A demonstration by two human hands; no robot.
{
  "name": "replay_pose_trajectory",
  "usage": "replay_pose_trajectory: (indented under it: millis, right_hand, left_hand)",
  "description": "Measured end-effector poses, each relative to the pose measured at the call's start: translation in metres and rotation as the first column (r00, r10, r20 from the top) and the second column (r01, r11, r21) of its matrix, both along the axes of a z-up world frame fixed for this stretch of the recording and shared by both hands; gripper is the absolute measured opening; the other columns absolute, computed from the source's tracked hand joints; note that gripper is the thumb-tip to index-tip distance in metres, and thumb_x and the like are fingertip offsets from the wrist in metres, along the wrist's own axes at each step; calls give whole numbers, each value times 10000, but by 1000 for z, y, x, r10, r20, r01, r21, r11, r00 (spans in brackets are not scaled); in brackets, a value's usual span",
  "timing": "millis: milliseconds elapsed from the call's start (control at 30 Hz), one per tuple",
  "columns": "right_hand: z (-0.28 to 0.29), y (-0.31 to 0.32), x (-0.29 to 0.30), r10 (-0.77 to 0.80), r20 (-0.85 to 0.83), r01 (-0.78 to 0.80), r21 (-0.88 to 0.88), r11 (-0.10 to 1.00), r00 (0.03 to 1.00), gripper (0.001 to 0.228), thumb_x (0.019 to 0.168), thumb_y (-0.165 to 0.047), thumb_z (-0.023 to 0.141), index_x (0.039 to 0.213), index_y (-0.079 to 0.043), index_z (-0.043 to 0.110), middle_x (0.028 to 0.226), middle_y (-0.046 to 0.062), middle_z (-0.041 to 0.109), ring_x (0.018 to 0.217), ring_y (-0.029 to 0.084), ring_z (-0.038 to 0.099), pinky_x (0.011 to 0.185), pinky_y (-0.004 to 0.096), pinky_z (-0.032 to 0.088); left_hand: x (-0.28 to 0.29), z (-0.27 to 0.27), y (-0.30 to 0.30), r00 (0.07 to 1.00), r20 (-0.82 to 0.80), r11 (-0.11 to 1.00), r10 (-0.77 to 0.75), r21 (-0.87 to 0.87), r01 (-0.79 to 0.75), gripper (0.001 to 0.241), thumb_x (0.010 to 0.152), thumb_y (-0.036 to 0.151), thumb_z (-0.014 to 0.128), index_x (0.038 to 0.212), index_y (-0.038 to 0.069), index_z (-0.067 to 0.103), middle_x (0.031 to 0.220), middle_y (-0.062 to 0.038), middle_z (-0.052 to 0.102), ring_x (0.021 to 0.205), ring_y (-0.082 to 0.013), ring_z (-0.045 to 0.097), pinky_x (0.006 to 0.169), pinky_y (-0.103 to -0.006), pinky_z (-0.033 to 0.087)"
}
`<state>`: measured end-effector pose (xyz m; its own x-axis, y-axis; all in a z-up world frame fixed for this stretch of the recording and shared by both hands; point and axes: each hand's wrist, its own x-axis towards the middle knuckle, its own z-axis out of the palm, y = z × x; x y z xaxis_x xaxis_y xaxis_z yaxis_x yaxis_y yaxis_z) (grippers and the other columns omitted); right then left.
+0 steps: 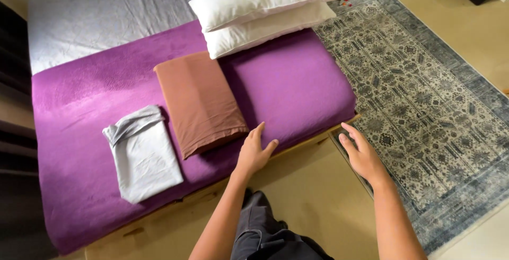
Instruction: The person stacks several white pillows and a brown pillowcase against a wall. They then fold a gray sheet and a purple blanket on the bed, placing the folded items on top of the stacked pillows.
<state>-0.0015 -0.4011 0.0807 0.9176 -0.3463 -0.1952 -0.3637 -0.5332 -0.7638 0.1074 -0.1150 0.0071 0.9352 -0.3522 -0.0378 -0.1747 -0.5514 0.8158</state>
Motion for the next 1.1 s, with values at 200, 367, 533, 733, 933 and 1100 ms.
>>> replay_pose_trajectory:
  millis: [200,367,533,733,933,1100]
  right_hand:
    - [-5,-26,96,3,-60,-3,4,1000,998,618,993,-532,467,1528,-224,465,1556,138,483,1460,300,434,1148,485,369]
    - [-11,-52,177,46,-74,-42,59,997,996,627,987,-525,470,1527,-207,466,1533,150,515,1441,286,475,1151,463,394]
    - [-12,-86,245,111,-99,-98,122,988,989,637,992,-520,457,1527,-175,447,1547,126,511,1429,277,494,1148,448,400]
    - [-34,-138,341,100,-151,-79,138,987,984,633,987,-505,476,1535,-189,445,1523,144,516,1412,283,494,1121,443,405]
    - [-69,-213,479,102,-1,-102,48,994,995,639,1002,-477,527,1549,-153,467,1413,218,596,1310,351,565,1081,460,453]
    - [-93,-282,592,57,140,-30,-190,981,989,731,1005,-526,604,1552,-72,438,1571,232,463,1421,403,453,1139,523,376]
  left_hand:
    - [88,-4,-32,999,18,999,41,-18,-40,722,940,403,673,1498,17,426,1486,-204,524,1394,-353,493,1134,-450,418]
    - [176,-5,-71,998,-51,996,37,-75,-41,691,953,390,663,1500,36,434,1486,-198,521,1373,-350,514,1121,-455,427]
    - [242,-6,-91,988,-126,985,90,-134,-106,691,935,386,667,1498,55,441,1486,-186,520,1335,-344,548,1084,-448,463]
    - [337,-41,-73,954,3,942,300,-158,-296,707,932,383,713,1476,2,469,1472,-239,526,1340,-372,547,1096,-455,458]
    - [442,-66,-18,754,205,772,625,-13,-636,796,962,509,652,1511,-21,425,1497,-282,480,1394,-427,477,1130,-489,416]
    - [506,-91,18,662,103,600,742,339,-725,982,947,761,521,1513,-27,367,1513,-284,428,1388,-435,436,1113,-680,254]
